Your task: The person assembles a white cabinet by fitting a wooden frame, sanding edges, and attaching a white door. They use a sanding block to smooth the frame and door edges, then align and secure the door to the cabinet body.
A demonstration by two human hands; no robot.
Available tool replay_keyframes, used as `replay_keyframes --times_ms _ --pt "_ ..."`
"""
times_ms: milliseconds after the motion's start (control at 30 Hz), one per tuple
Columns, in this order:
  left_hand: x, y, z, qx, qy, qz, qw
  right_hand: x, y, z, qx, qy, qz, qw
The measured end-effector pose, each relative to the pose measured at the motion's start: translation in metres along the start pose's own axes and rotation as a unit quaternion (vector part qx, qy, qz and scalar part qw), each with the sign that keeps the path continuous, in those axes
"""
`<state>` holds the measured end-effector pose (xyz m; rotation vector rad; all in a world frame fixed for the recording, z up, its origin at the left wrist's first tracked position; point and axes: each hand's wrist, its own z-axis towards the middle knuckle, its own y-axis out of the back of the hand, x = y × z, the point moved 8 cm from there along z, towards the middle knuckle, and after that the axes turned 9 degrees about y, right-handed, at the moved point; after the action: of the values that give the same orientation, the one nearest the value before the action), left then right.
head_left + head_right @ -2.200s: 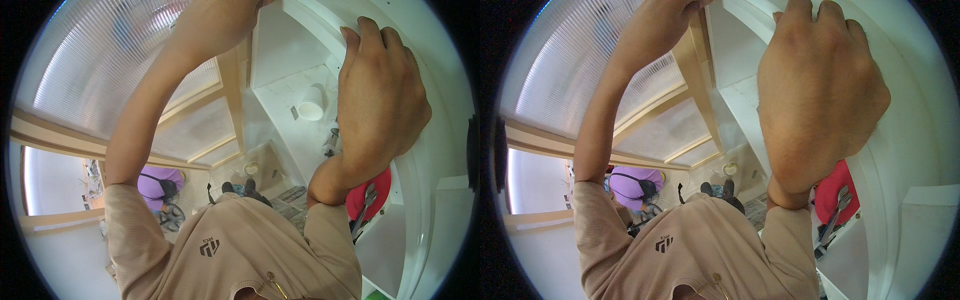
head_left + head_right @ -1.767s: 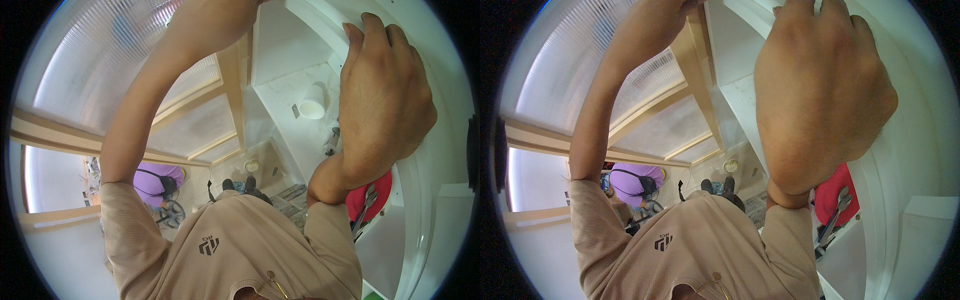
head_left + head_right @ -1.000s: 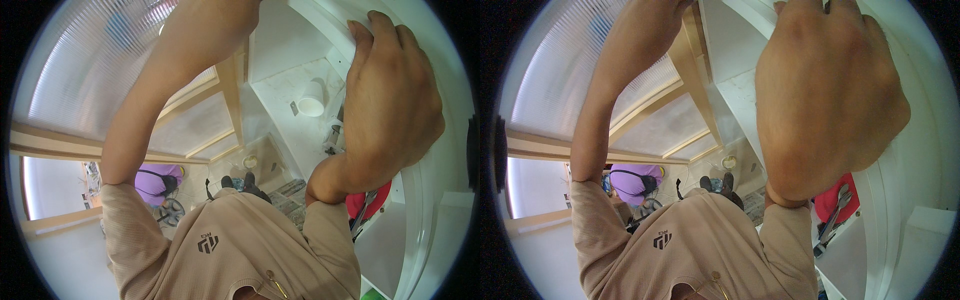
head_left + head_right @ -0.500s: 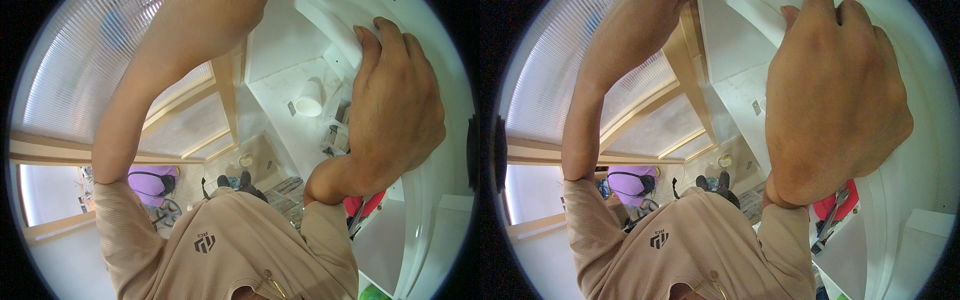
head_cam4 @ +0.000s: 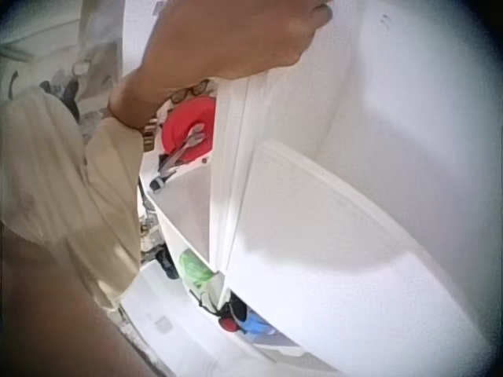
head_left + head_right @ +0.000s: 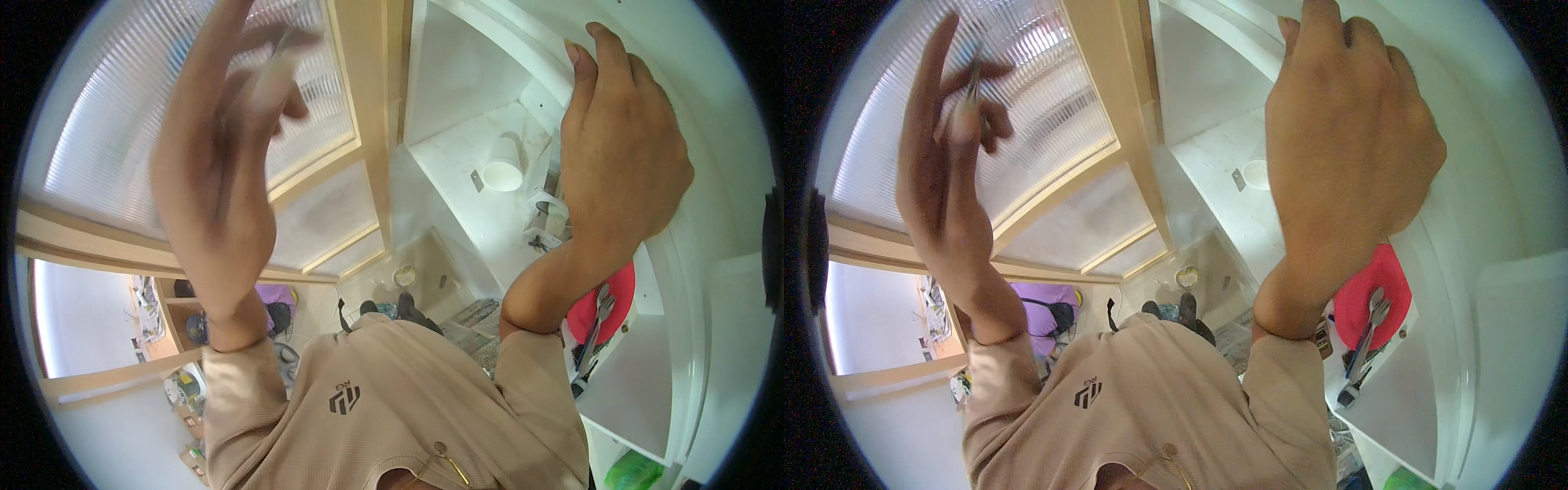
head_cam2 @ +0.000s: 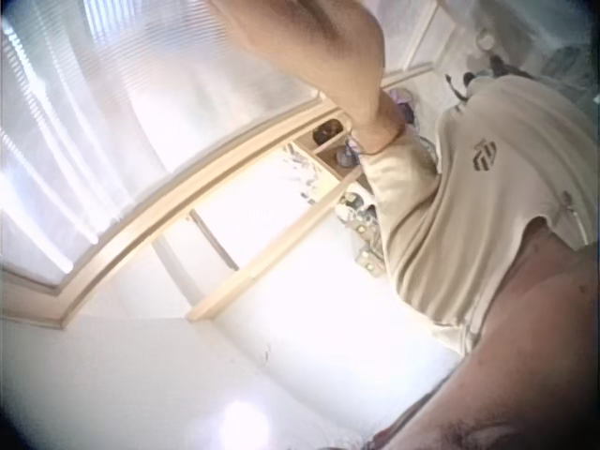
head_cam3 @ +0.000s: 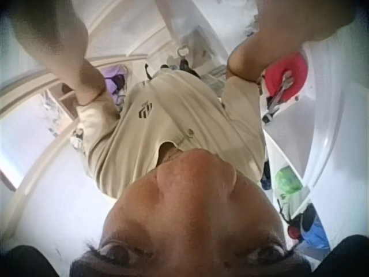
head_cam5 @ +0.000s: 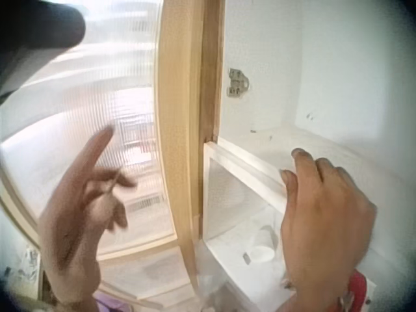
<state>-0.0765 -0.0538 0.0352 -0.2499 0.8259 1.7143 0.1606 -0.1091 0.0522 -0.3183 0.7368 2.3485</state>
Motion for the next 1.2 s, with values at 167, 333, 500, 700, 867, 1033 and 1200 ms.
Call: replay_keyframes --times_ms 167,333,500,700,867,1033,1200 --pt "0.064 -0.029 -0.069 0.019 0.211 -0.398 0.893 -0.008 0.012 -0.007 -0.064 -0.018 0.282 0.957" --pt "0.075 -0.069 -0.104 -0.016 0.277 -0.565 0.777 0.094 0.033 -0.084 0.129 0.021 0.655 0.744" --pt "0.045 -0.092 -0.091 0.226 0.211 -0.466 0.829 0.109 0.018 -0.153 0.258 -0.152 0.659 0.69" --pt "0.042 -0.082 0.019 -0.084 -0.063 -0.183 0.978 0.043 0.037 -0.192 0.173 -0.276 0.681 0.656" --pt "0.039 -0.128 0.047 -0.02 -0.144 -0.064 0.987 0.011 0.048 -0.247 0.215 -0.315 0.638 0.669" --pt "0.032 -0.127 0.044 -0.036 -0.173 -0.052 0.983 -0.006 0.055 -0.278 0.24 -0.35 0.609 0.67" --pt "0.034 -0.131 0.042 -0.042 -0.195 -0.093 0.976 -0.022 0.061 -0.296 0.255 -0.369 0.564 0.693"
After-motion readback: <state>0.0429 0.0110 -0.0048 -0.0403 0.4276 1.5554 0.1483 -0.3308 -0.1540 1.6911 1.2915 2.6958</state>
